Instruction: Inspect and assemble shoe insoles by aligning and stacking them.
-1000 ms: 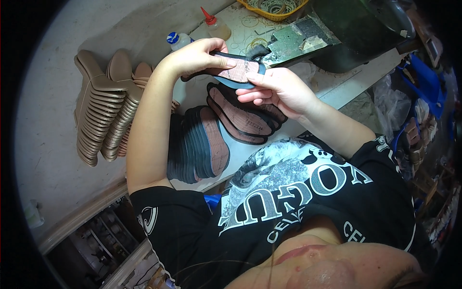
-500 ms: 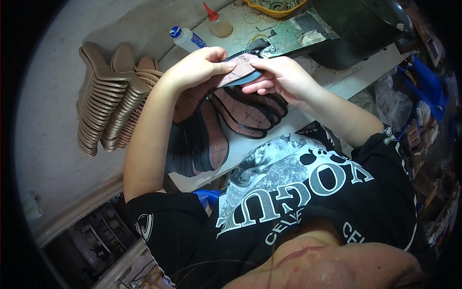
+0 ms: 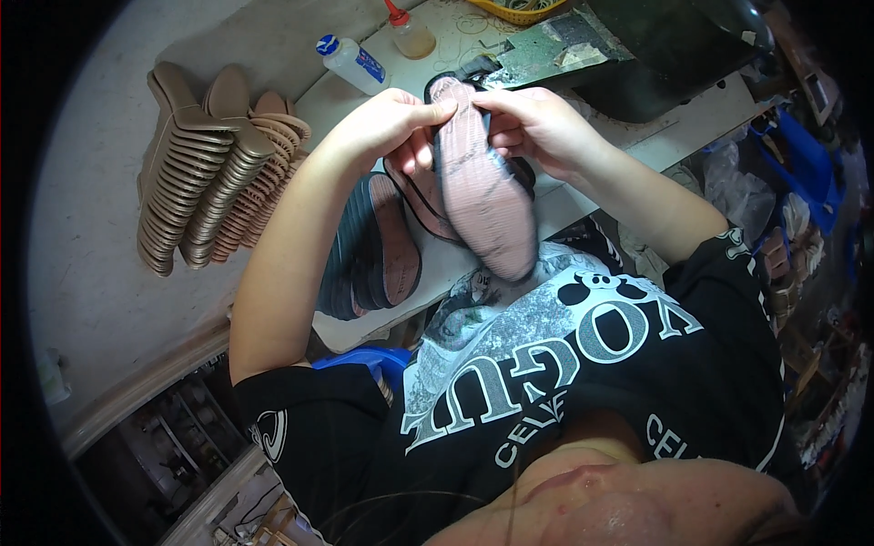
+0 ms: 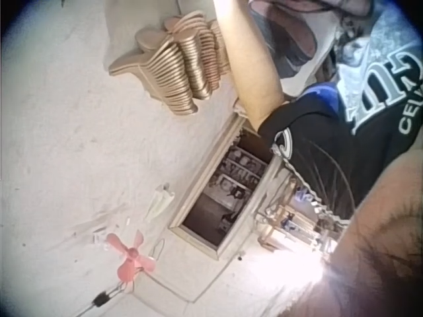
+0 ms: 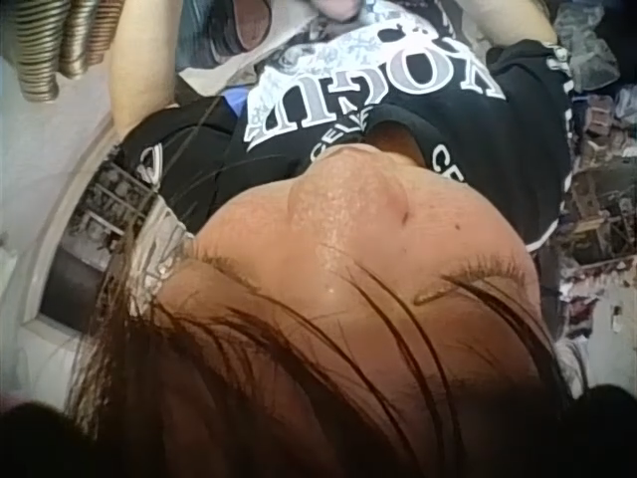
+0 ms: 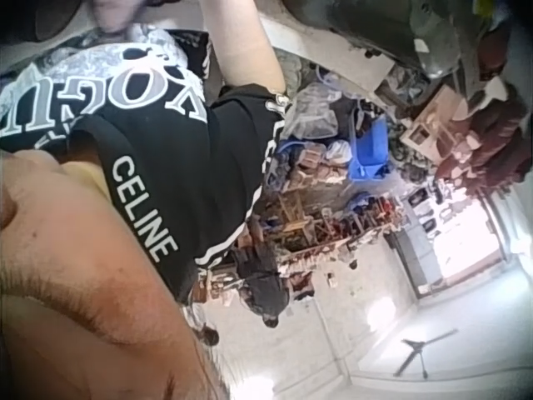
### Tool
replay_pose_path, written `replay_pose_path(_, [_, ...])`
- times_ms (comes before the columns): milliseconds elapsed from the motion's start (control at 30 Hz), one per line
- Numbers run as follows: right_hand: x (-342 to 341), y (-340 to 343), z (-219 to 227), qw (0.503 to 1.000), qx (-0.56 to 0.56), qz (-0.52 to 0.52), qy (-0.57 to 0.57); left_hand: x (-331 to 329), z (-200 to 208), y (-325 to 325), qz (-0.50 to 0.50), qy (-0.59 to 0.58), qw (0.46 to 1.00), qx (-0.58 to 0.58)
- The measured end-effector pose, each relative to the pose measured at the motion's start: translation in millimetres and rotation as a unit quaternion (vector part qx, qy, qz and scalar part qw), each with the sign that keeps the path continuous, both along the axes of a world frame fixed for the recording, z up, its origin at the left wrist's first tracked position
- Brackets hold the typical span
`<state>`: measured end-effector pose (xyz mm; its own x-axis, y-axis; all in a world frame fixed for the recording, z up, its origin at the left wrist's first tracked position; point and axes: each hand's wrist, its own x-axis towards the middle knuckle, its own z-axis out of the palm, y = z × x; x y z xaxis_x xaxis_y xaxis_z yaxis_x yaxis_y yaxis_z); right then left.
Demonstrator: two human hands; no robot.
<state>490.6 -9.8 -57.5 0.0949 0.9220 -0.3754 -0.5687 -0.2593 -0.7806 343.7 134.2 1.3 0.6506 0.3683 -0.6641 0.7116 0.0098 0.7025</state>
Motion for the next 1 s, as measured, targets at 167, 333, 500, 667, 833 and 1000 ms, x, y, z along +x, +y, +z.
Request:
replay_pose_path(167, [30,-34,8,0.988,0.021,0.152,-0.010,-6,-11,0,0.044,-0.027,0.996,-0.072])
replay_pose_path(333, [31,-62,11,0.989,0.031,0.107,-0.098,-2,-12,3,0.057,-0.021,0.998,-0.029])
replay_pose_path(500, [22,-49,4,0.998,0.040,0.027,-0.034,2,-20,11,0.095,-0.039,0.995,0.009])
replay_pose_path(667, [3,-17,-3,0.998,0.054,-0.007,-0.021,-9,-30,17,0.160,-0.107,0.978,0.075])
replay_pose_path(833, [-29,-22,4,0.989,0.114,0.058,-0.080,-74,-28,2,0.252,-0.229,0.935,0.098])
replay_pose_path(1000, [-55,-24,-19,0.954,0.107,0.130,-0.248,-144,-52,-83,0.118,0.021,0.866,0.485])
